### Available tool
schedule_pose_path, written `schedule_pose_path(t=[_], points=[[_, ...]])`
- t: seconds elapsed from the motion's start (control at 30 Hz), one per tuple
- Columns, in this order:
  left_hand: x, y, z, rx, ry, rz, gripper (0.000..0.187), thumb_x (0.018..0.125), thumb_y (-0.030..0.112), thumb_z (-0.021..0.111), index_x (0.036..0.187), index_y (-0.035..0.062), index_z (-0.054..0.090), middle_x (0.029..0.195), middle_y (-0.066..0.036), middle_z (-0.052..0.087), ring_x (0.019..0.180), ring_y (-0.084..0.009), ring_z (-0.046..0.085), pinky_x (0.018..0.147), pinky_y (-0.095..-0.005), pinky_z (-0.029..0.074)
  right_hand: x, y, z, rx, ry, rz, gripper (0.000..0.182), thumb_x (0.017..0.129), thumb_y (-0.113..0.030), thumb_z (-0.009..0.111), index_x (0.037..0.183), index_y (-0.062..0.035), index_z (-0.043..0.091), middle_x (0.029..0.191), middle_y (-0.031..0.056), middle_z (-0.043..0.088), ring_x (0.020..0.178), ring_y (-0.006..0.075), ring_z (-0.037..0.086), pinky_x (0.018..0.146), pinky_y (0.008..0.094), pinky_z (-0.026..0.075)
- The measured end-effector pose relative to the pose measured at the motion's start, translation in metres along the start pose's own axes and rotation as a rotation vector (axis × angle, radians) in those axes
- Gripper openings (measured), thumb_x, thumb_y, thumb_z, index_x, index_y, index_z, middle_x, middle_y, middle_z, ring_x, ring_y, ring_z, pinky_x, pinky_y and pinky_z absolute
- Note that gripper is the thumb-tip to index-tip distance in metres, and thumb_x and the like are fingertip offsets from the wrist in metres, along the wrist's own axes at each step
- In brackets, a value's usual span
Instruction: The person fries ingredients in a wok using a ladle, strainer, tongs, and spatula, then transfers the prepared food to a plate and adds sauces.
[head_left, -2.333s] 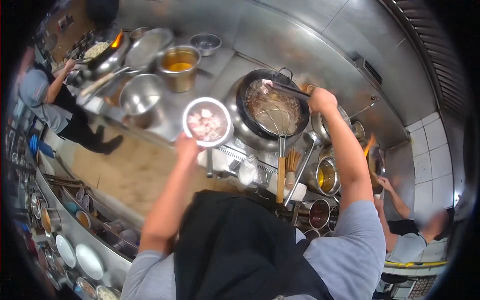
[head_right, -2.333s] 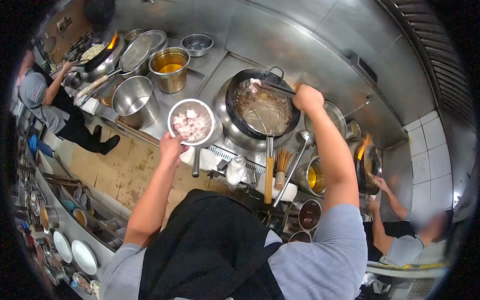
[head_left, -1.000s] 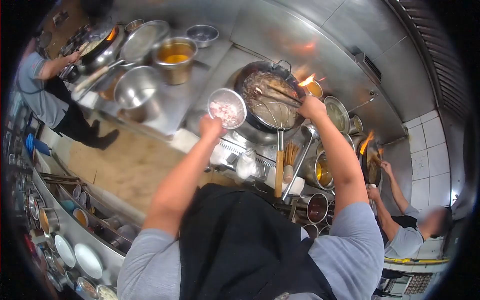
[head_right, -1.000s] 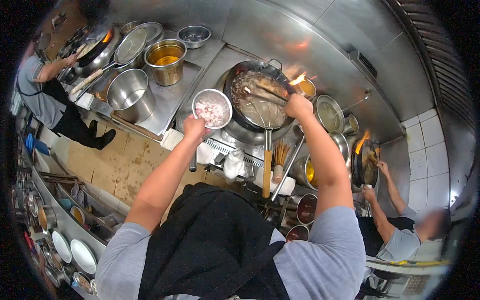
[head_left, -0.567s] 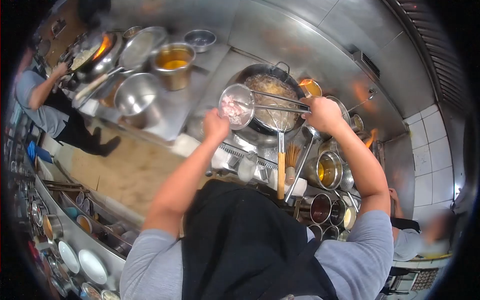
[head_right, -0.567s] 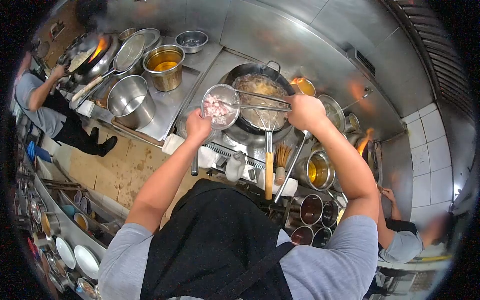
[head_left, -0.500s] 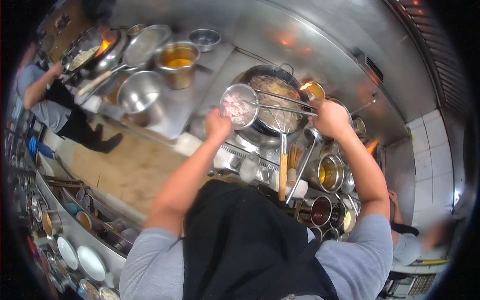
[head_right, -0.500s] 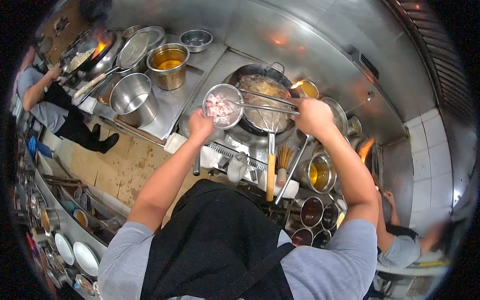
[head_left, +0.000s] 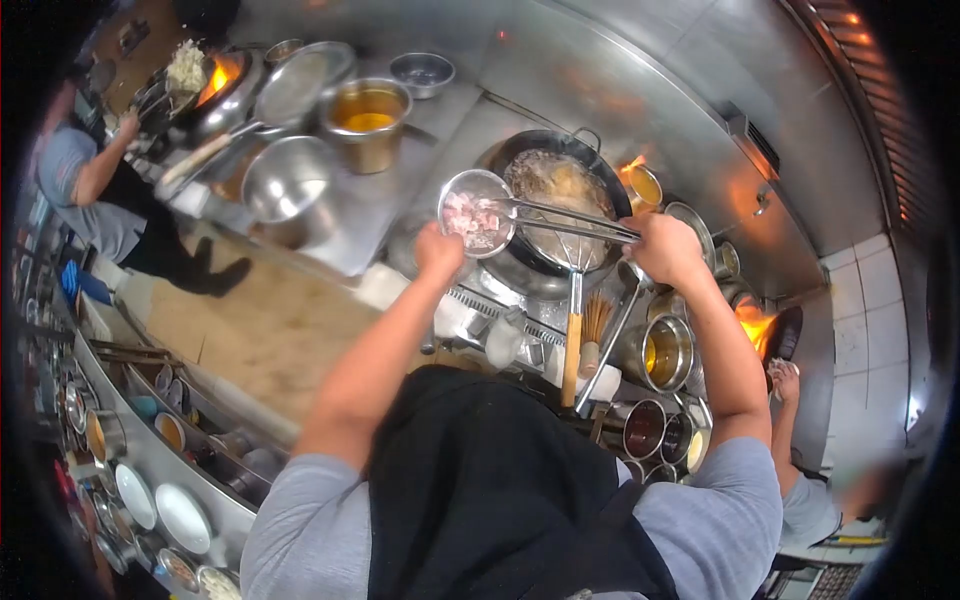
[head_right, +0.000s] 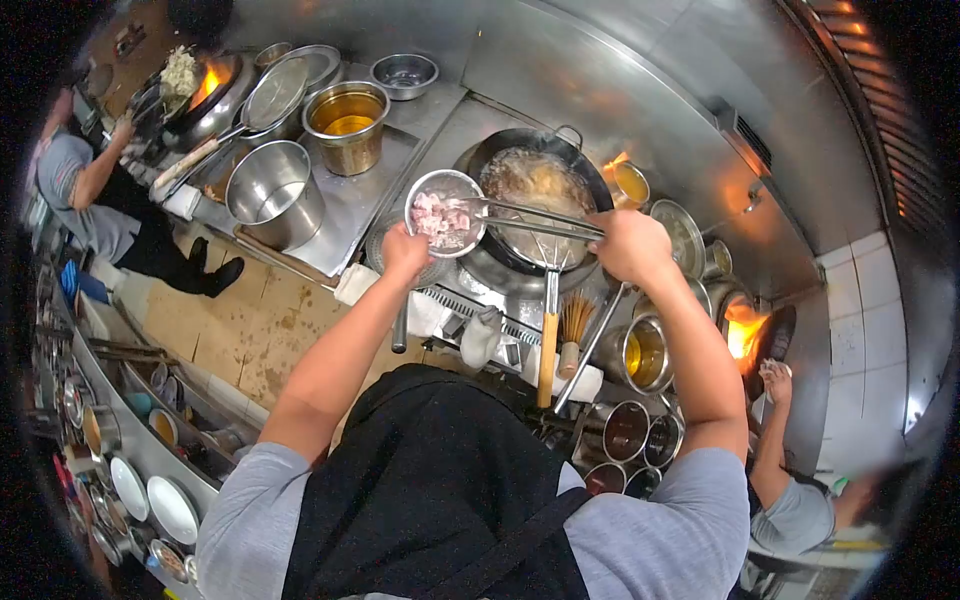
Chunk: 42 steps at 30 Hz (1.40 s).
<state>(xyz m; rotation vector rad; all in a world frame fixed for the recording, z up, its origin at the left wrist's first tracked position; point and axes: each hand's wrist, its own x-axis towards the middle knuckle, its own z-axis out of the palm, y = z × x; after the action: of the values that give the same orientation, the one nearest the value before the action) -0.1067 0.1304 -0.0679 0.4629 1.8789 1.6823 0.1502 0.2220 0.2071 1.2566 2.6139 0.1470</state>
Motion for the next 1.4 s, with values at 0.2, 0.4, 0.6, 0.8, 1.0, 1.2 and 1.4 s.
schedule_pose_path(t=[0.2, 0.4, 0.6, 0.8, 1.0, 1.2, 1.4], points=[[0.001, 0.007, -0.014, -0.184, -0.028, -0.221, 0.028, 0.078, -0.002, 0.052, 0.104, 0.0014, 0.062, 0.089, -0.013, 0.067, 0.065, -0.0208, 0.066, 0.046, -0.0314, 0.054, 0.053, 0.039, 0.034, 0.042, 0.006, 0.184, 0.041, 0.079, -0.025, 0.067, 0.120, -0.0187, 0.068, 0.109, 0.0141, 0.069, 0.105, 0.0302, 0.065, 0.090, 0.0407, 0.051], [-0.007, 0.016, -0.017, -0.258, -0.086, -0.238, 0.027, 0.082, 0.000, 0.051, 0.107, 0.0032, 0.060, 0.090, -0.011, 0.067, 0.068, -0.0184, 0.066, 0.049, -0.0280, 0.054, 0.105, 0.042, 0.065, 0.014, 0.008, 0.345, 0.042, 0.077, -0.027, 0.065, 0.118, -0.0192, 0.068, 0.110, 0.0140, 0.069, 0.105, 0.0296, 0.065, 0.090, 0.0410, 0.052], [-0.001, 0.017, -0.018, 0.030, -0.011, 0.027, 0.009, 0.078, -0.001, 0.059, 0.087, -0.0022, 0.061, 0.076, -0.011, 0.064, 0.057, -0.0185, 0.063, 0.045, -0.0307, 0.051, 0.000, 0.012, -0.032, 0.013, 0.094, 0.103, 0.051, 0.077, -0.026, 0.071, 0.128, -0.0208, 0.061, 0.108, 0.0147, 0.068, 0.102, 0.0311, 0.065, 0.088, 0.0427, 0.052], [-0.017, 0.053, -0.009, 0.102, -0.132, 0.042, 0.010, 0.075, 0.007, 0.059, 0.078, -0.0006, 0.064, 0.073, -0.020, 0.066, 0.058, -0.0270, 0.065, 0.058, -0.0392, 0.050, -0.012, -0.004, 0.001, -0.130, 0.096, -0.146, 0.043, 0.079, -0.019, 0.068, 0.122, -0.0147, 0.064, 0.102, 0.0128, 0.069, 0.095, 0.0315, 0.066, 0.080, 0.0440, 0.052], [0.015, -0.005, 0.001, 0.123, 0.085, -0.046, 0.020, 0.076, -0.001, 0.054, 0.092, -0.0007, 0.067, 0.082, -0.014, 0.068, 0.065, -0.0229, 0.067, 0.047, -0.0327, 0.056, -0.002, 0.016, 0.009, -0.089, 0.087, 0.002, 0.040, 0.079, -0.021, 0.066, 0.119, -0.0162, 0.066, 0.104, 0.0126, 0.070, 0.098, 0.0299, 0.066, 0.084, 0.0420, 0.053], [0.001, 0.008, -0.017, -0.148, -0.075, -0.203, 0.031, 0.079, -0.002, 0.050, 0.107, 0.0023, 0.063, 0.093, -0.012, 0.068, 0.073, -0.0214, 0.068, 0.050, -0.0324, 0.058, 0.074, 0.045, 0.088, -0.064, 0.013, 0.186, 0.035, 0.077, -0.016, 0.060, 0.110, -0.0144, 0.069, 0.100, 0.0145, 0.071, 0.096, 0.0322, 0.068, 0.082, 0.0437, 0.055], [-0.012, 0.033, -0.046, -0.195, -0.199, -0.198, 0.024, 0.082, -0.001, 0.053, 0.104, 0.0014, 0.060, 0.094, -0.011, 0.067, 0.073, -0.0193, 0.068, 0.052, -0.0301, 0.057, 0.008, 0.028, 0.007, -0.031, 0.161, 0.123, 0.045, 0.078, -0.023, 0.067, 0.123, -0.0167, 0.065, 0.103, 0.0147, 0.070, 0.097, 0.0317, 0.066, 0.085, 0.0429, 0.053]])
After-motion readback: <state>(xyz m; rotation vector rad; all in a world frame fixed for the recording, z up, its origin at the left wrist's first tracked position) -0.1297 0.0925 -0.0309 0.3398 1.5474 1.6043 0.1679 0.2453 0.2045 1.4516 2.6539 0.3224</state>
